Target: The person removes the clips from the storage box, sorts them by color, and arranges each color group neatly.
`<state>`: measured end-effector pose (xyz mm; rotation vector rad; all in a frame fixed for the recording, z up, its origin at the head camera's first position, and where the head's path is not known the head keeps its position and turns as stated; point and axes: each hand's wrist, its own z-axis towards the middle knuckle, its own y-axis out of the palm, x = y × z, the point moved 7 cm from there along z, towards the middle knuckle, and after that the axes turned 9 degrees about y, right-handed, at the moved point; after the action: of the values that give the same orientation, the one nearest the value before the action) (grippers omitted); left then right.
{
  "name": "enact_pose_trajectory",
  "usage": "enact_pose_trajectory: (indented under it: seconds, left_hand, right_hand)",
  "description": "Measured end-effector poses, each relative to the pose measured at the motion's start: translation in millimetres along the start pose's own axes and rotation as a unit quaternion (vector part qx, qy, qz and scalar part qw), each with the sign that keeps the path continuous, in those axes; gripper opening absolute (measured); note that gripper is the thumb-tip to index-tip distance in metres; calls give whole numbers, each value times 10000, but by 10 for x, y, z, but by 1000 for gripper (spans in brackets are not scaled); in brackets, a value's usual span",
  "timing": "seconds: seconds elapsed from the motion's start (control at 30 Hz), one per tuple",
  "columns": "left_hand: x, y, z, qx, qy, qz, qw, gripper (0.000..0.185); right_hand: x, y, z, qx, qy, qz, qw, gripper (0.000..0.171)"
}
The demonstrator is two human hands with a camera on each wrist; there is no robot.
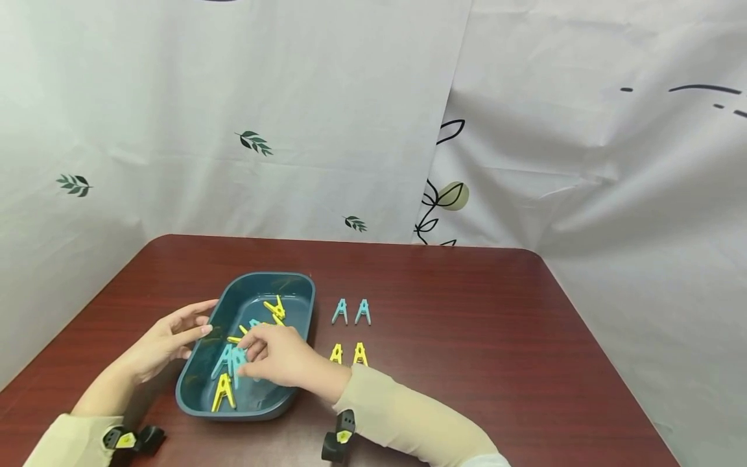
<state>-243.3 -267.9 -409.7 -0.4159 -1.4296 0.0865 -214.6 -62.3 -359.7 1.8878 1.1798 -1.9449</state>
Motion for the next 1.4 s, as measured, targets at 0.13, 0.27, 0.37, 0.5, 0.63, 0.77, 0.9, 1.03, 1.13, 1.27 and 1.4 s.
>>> enact_pose_trajectory:
  seconds: [0.13,0.27,0.37,0.5,0.63,0.77,0.9,1.03,1.13,1.27,1.4]
  left_hand:
    - [-8,-2,-4,20,-11,2,10000,63]
    - [-18,2,-1,2,5,-20,10000,63]
    - [-27,-4,1,13,11,-15,10000,63]
    - [-36,-14,-1,35,11,10,10000,63]
    - [-40,-17,-10,35,25,28,10000,62]
    - [-43,-14,-14,37,-4,1,10000,63]
    - [-42,-13,-7,31,-21,-28,10000,63]
    - [-39,-13,-7,29,-5,-32,10000,62]
    - [-36,-5,-9,29,-14,-51,10000,62]
    - [-36,5,-12,27,-34,-64,10000,63]
    - [-33,0,-10,47,-25,-40,10000,63]
  right_hand:
    - [62,-101,-81,103,-9,658,9978,32]
    - [99,-233,-180,192,-198,1106,9935,32]
    - [128,-351,-247,328,-284,1273,9909,32]
    - [222,-501,-315,519,-224,1373,9889,34]
    - [344,-650,-385,731,-160,1358,9879,36]
    - [477,-790,-480,949,-98,1314,9867,36]
    - [650,-893,-558,1080,-10,1308,9855,37]
    - [791,-966,-617,1196,92,1234,9851,36]
    - [880,-1019,-655,1250,178,1219,9845,37]
    - [990,-1106,-686,1367,306,1180,9831,39]
    - [1071,-1203,-677,1484,385,1019,9829,40]
